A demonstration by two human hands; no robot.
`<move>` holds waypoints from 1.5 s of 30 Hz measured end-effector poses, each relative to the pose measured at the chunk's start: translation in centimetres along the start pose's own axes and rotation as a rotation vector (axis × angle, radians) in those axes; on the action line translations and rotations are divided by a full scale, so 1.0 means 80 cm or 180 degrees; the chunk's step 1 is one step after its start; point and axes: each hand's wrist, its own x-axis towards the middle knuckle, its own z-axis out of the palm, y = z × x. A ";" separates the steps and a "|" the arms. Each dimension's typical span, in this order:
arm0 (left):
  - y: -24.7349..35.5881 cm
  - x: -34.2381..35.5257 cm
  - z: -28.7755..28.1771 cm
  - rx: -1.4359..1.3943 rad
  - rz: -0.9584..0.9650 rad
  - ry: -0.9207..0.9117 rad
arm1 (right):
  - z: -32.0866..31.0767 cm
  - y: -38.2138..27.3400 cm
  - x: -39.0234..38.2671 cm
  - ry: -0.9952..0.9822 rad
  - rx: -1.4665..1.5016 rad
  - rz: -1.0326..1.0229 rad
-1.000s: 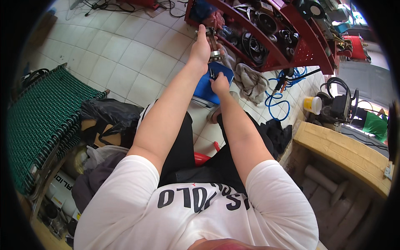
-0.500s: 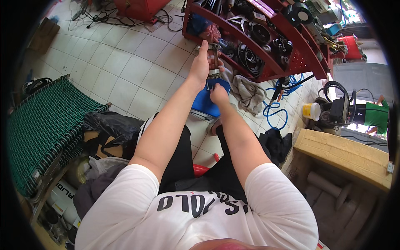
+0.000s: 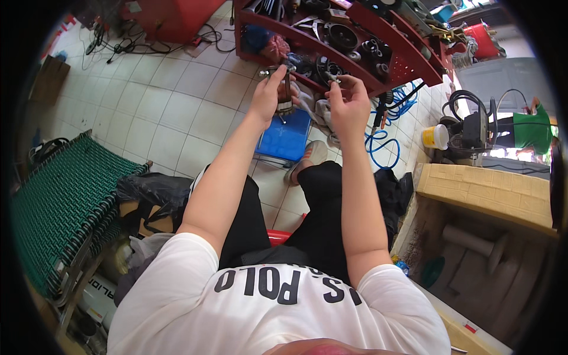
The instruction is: The person cleans a carburetor by hand and using a tool. The person handles the carburetor, uses a small brush to clean the internal and external parts, and moves a cloth to wipe the components.
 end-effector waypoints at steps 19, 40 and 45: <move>-0.037 -0.013 0.028 0.0888 0.0518 -0.0177 | -0.015 -0.010 -0.039 -0.0465 0.0266 -0.0242; -0.038 -0.010 0.016 0.1372 0.1068 -0.0329 | -0.014 0.009 -0.035 -0.0617 0.0937 0.0514; -0.043 -0.009 0.016 0.1543 0.1273 -0.0224 | -0.021 -0.003 -0.034 -0.0608 0.0365 0.0425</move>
